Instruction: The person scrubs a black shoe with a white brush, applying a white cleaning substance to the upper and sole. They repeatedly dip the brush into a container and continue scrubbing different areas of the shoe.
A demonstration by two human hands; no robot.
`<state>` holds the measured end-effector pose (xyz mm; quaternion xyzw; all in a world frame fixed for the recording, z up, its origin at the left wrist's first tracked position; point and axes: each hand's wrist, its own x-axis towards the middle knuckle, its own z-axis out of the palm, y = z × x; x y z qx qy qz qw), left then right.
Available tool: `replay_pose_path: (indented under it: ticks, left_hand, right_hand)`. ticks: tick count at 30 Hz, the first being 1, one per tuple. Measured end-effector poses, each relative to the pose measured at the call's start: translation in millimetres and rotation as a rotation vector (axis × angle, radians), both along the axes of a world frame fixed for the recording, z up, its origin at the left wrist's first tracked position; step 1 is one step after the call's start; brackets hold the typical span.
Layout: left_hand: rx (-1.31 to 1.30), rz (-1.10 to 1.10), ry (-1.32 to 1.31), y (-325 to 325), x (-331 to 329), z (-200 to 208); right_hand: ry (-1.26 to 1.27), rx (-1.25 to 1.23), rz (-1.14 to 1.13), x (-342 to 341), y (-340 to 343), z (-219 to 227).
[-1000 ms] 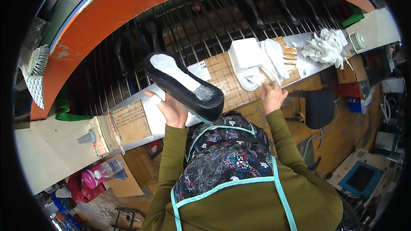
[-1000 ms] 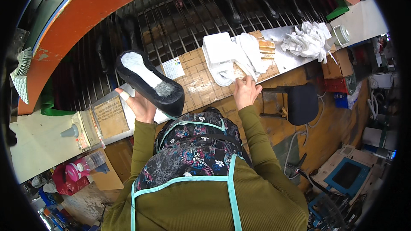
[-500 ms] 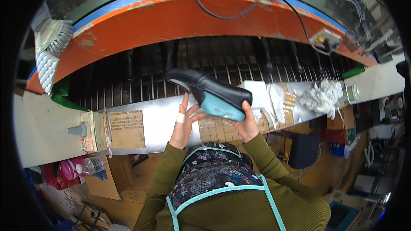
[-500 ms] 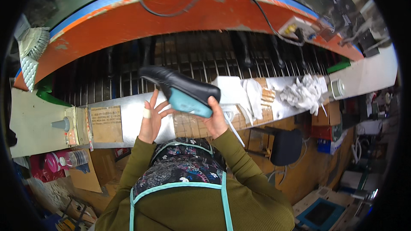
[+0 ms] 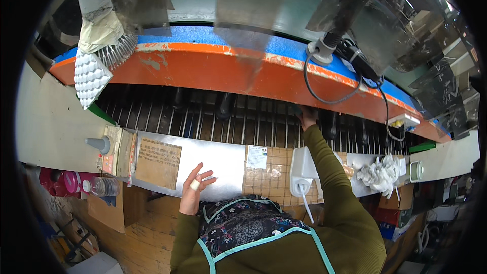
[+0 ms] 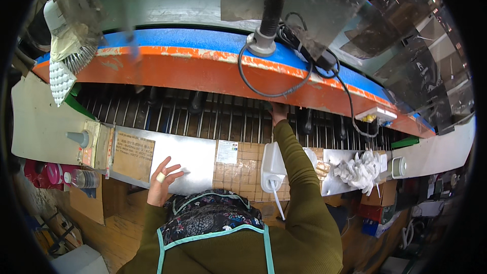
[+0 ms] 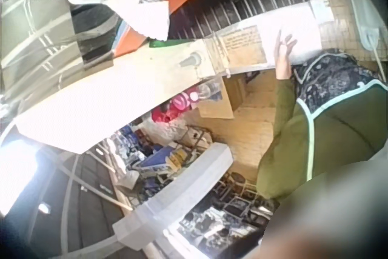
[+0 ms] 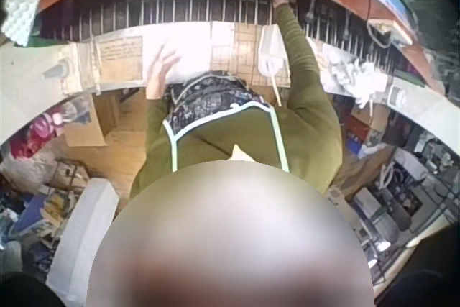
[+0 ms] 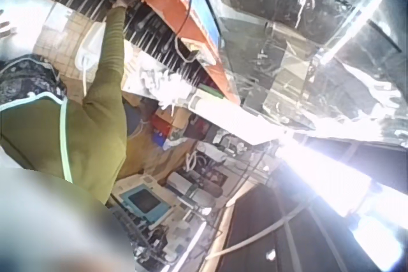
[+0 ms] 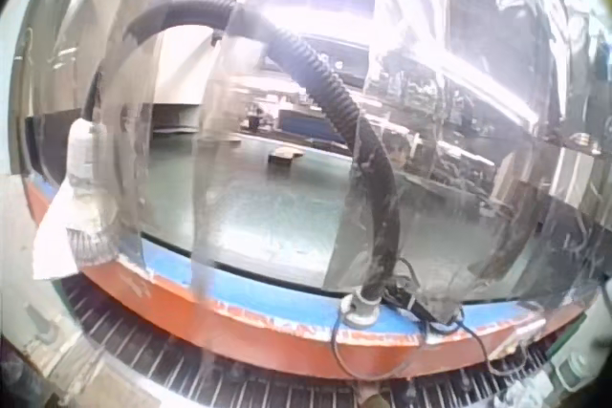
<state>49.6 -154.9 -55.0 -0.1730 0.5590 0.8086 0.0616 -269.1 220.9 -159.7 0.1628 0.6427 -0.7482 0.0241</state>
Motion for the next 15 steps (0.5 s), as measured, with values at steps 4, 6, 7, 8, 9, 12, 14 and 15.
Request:
replay_pose_path:
  ticks: [4,6,7,8,9,12,14,15]
  left_hand:
    - [-0.01,0.026,-0.036,3.7,-10.9,-3.0]
    - [-0.02,0.02,-0.032,6.9,-17.9,-2.7]
    - [-0.025,0.018,-0.046,8.6,-20.9,-2.6]
    - [-0.03,0.011,-0.045,9.7,-24.2,-2.7]
    - [-0.043,0.005,-0.043,11.3,-27.2,-3.0]
    - [-0.054,-0.014,-0.044,14.5,-34.3,-4.3]
    - [-0.053,-0.024,-0.052,16.4,-37.1,-4.8]
    - [-0.053,-0.026,-0.049,17.3,-37.7,-4.4]
  right_hand:
    - [-0.247,0.421,0.405,-0.5,13.4,-14.0]
    - [-0.379,0.435,0.447,-2.3,31.7,-28.8]
    - [-0.418,0.448,0.495,-11.9,48.0,-36.7]
    - [-0.443,0.455,0.537,-21.0,68.5,-46.1]
    - [-0.031,0.787,0.582,-22.4,98.3,-54.4]
    - [0.127,1.202,0.226,-19.2,166.5,-81.3]
    - [-0.32,1.275,-0.001,-15.8,188.9,-91.6]
    - [-0.346,1.3,0.004,-12.0,196.2,-92.3]
